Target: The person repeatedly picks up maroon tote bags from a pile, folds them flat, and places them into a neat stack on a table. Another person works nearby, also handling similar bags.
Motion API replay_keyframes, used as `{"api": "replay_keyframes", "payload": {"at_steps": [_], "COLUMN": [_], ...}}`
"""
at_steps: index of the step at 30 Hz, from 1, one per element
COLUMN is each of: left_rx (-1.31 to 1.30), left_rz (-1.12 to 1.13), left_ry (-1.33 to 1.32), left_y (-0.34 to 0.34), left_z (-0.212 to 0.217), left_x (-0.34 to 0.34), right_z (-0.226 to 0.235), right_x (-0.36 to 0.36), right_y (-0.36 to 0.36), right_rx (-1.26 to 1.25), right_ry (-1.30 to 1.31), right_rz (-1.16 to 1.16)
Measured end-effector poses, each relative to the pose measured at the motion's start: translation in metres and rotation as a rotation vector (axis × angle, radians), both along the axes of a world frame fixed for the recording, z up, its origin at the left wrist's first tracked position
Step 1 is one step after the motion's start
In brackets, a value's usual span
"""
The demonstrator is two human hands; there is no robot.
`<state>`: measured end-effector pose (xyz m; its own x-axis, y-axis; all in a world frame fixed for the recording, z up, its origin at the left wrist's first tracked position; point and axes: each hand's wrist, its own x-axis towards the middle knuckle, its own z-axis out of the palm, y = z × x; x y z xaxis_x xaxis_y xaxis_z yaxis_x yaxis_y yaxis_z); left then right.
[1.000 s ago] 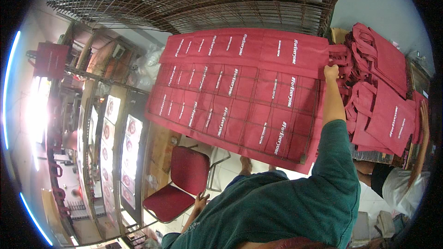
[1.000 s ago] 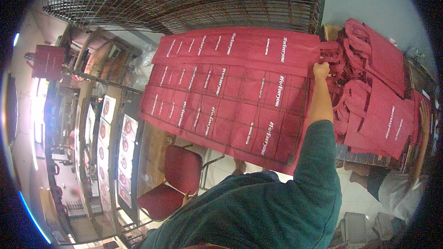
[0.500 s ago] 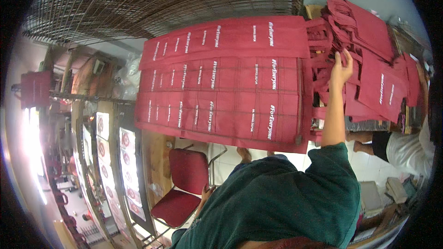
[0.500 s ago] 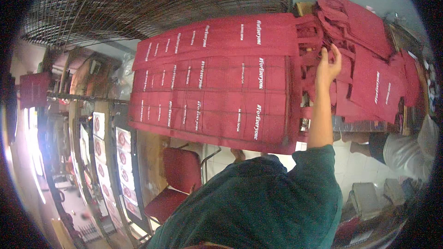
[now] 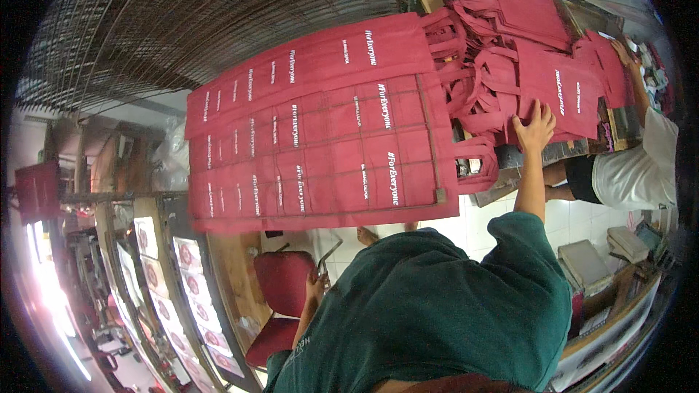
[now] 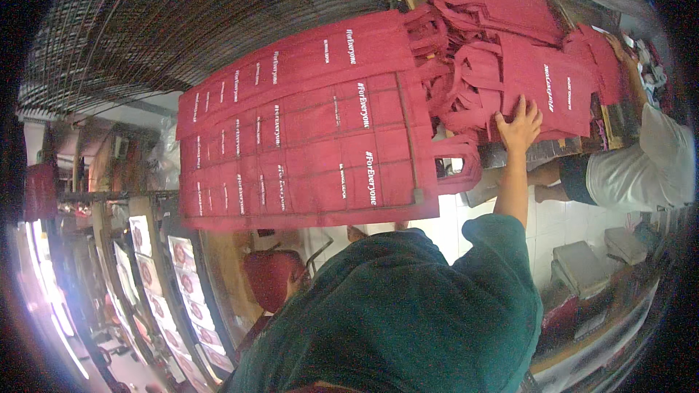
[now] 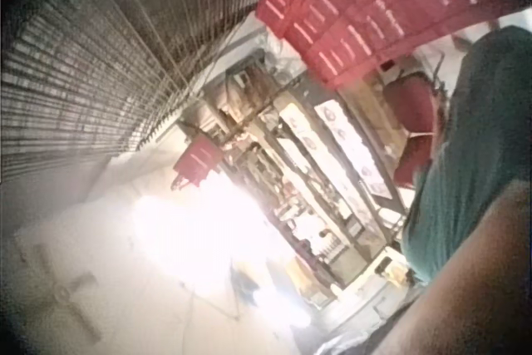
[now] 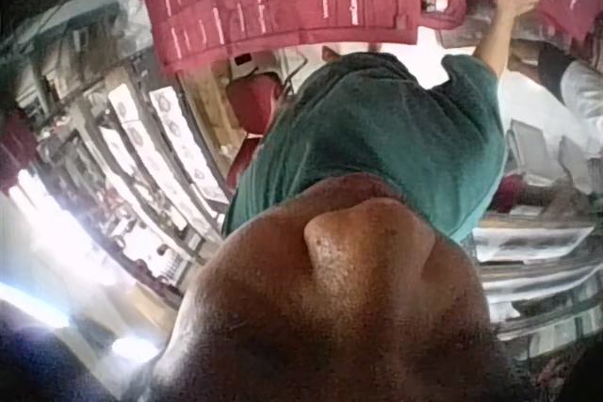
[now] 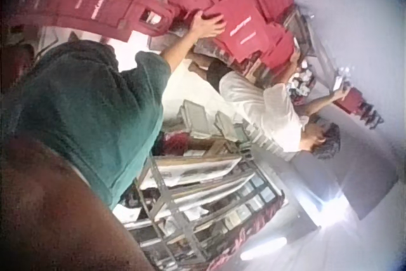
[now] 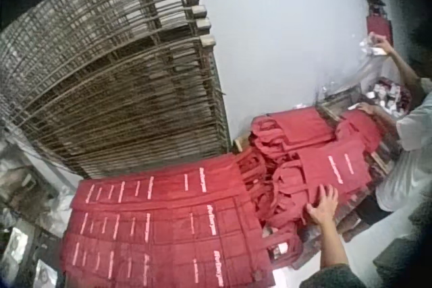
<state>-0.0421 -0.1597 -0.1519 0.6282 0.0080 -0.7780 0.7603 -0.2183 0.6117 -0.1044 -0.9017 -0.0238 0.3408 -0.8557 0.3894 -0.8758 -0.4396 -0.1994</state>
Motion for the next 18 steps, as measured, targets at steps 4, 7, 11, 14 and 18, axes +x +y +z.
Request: {"api": "replay_keyframes", "payload": {"at_steps": [4, 7, 11, 14, 18], "left_rx": [0.074, 0.089, 0.132, 0.164, -0.097], "left_rz": [-0.048, -0.064, -0.15, -0.272, -0.445], "left_ry": [-0.099, -0.226, -0.516, -0.73, -0.698], "left_y": [-0.022, -0.016, -0.039, -0.109, -0.193], "left_z": [0.018, 0.005, 0.027, 0.099, 0.149], "left_x": [0.01, 0.012, 0.035, 0.073, 0.109], "right_z": [0.003, -0.012, 0.007, 0.062, 0.179], "right_x": [-0.003, -0.015, -0.018, -0.017, 0.008], "right_y": [0.001, -0.019, -0.049, -0.07, -0.026], "right_rx": [-0.068, -0.074, -0.19, -0.282, -0.264], "right_ry": [0.022, 0.006, -0.111, -0.127, -0.135], "right_rz": [0.017, 0.049, 0.135, 0.121, 0.166]}}
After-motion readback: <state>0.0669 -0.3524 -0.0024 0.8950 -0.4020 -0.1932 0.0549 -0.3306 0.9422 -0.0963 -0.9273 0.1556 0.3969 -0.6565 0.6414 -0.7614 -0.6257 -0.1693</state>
